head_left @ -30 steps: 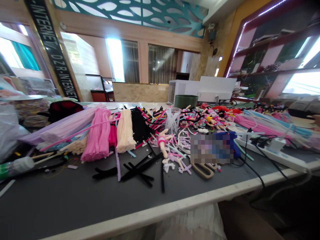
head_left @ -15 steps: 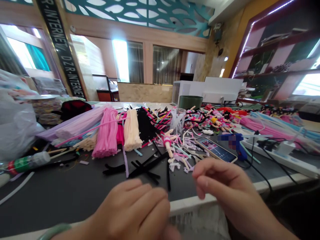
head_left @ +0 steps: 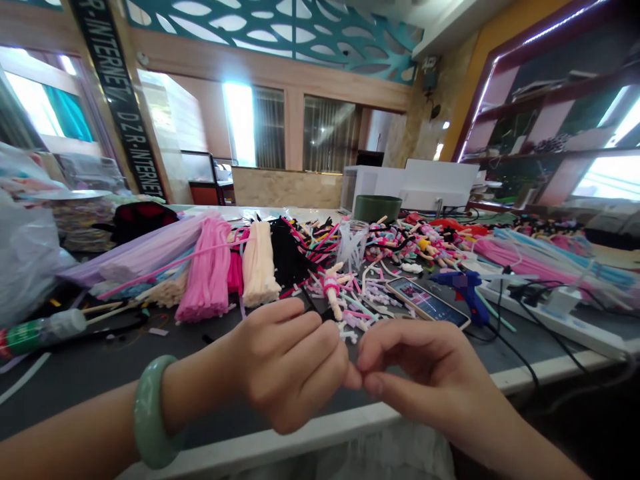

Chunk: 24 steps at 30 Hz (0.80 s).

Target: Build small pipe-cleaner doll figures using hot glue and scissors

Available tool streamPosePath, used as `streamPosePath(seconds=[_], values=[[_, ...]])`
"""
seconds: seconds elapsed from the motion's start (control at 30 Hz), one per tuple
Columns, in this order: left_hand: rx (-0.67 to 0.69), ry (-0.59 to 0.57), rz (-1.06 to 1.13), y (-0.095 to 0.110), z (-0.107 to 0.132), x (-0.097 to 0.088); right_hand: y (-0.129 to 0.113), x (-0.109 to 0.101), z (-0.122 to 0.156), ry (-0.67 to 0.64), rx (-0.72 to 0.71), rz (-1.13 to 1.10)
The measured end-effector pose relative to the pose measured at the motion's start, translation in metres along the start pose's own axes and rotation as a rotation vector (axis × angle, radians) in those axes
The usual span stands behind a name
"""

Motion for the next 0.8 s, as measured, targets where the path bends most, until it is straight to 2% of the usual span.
streamPosePath(seconds=[0.17,0.37,0.47,0.6,0.8], values=[[-0.025,0.018,0.001,-0.002,0.000,0.001,-0.013,-0.001,0.001,0.032,-0.134,0.229],[0.023,0.022,-0.037,0.004,0.007,0.007,-0.028,0.005,0.006,0.045,-0.361,0.583],[0.049,0.019,-0.075,0.006,0.008,0.007,-0.028,0.008,0.010,0.070,-0.424,0.770],[0.107,-0.009,-0.125,0.008,0.008,0.010,-0.021,0.011,0.010,0.069,-0.421,0.961],[0.165,0.002,-0.135,0.010,0.009,0.016,-0.013,0.011,0.007,0.016,-0.366,1.062]])
Point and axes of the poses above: each hand's wrist, its own z-axis away from the middle knuckle, its own x-axis out of the palm, y = z × x, the point moved 6 cm from there along -z, towards the middle knuckle, and after that the axes turned 3 degrees about -z, right-handed, at the moved point
